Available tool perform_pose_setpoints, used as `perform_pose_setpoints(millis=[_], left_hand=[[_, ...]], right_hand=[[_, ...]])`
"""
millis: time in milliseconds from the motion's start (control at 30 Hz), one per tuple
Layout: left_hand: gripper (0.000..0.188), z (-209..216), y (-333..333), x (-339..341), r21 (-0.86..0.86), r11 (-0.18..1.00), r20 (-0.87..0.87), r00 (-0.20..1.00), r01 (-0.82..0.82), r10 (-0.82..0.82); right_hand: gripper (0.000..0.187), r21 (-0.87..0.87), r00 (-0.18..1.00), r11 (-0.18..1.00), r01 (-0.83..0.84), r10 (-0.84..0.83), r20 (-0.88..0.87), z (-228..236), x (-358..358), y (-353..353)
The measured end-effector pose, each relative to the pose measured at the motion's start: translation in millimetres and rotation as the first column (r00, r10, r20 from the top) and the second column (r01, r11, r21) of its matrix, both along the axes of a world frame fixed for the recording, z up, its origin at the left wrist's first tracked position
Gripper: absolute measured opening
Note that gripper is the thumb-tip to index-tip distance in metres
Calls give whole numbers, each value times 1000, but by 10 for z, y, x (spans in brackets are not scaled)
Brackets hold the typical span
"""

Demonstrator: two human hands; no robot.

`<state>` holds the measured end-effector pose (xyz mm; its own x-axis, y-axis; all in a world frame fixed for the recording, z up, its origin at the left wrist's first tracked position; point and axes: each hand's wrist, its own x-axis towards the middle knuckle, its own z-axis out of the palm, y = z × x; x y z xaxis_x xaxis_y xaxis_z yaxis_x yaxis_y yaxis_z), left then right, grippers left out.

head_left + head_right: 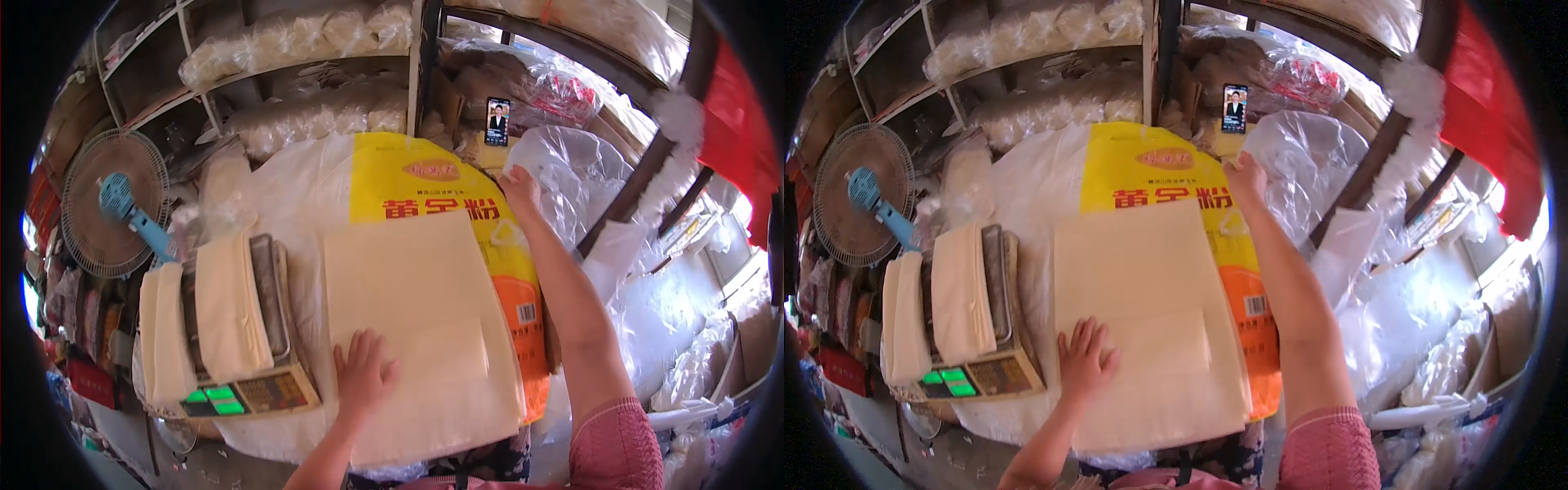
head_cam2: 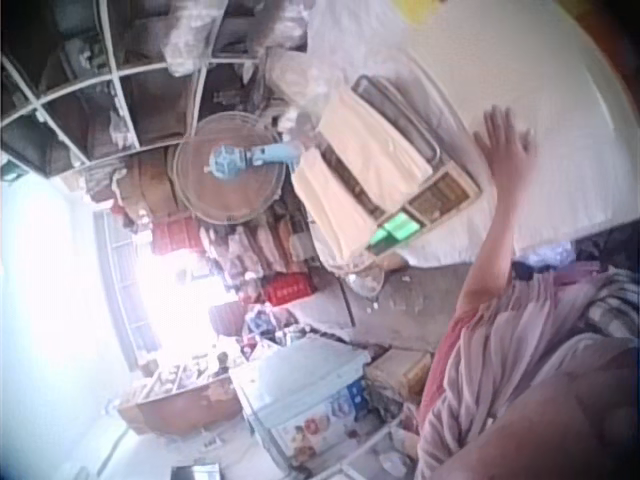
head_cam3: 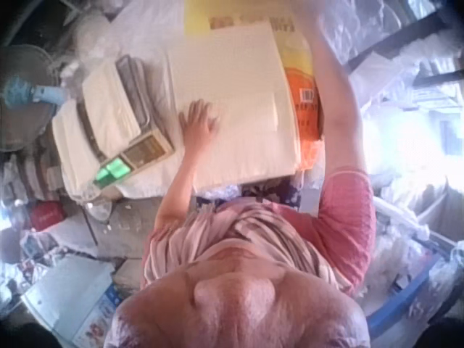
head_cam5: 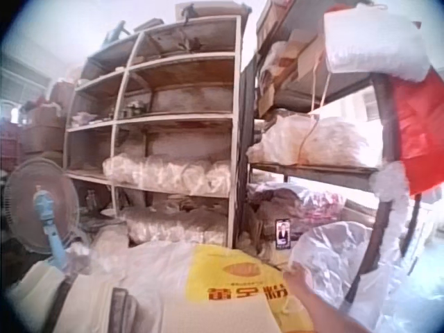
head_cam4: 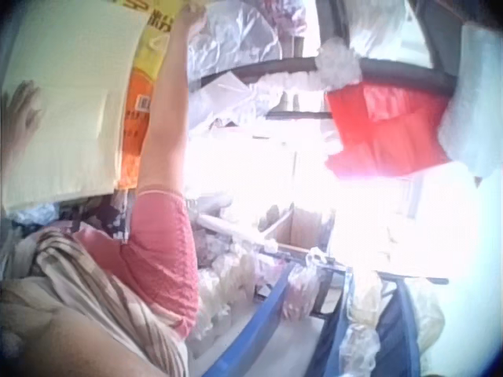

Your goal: The person stacks layers of thin yellow food sheets, places a stack into a plastic bag, and ties the bag shut.

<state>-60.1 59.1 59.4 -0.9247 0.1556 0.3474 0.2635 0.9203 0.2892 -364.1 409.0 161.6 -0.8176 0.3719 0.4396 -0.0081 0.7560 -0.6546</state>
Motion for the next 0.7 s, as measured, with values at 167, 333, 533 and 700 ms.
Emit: perform_pose_setpoints(millis=[167,333,533,700], left_hand=[[53,11,-30,-32,-12,1000,47,999,16,-16],[53,108,-9,-174,7,1000,128,991,25,-26],[53,30,15,-341,1,1000,104,994,28,-28],[58,-135,-106,-229,-132,984,120,983,-122,139]], right_hand=[[56,-18,997,997,75,-75,-18,9,-998,165],[67,89,988,984,153,-149,-47,-194,-2136,612],[81,41,951,951,308,-308,-4,-249,-2858,752],[100,243,969,941,238,-247,8,-630,-3424,308]])
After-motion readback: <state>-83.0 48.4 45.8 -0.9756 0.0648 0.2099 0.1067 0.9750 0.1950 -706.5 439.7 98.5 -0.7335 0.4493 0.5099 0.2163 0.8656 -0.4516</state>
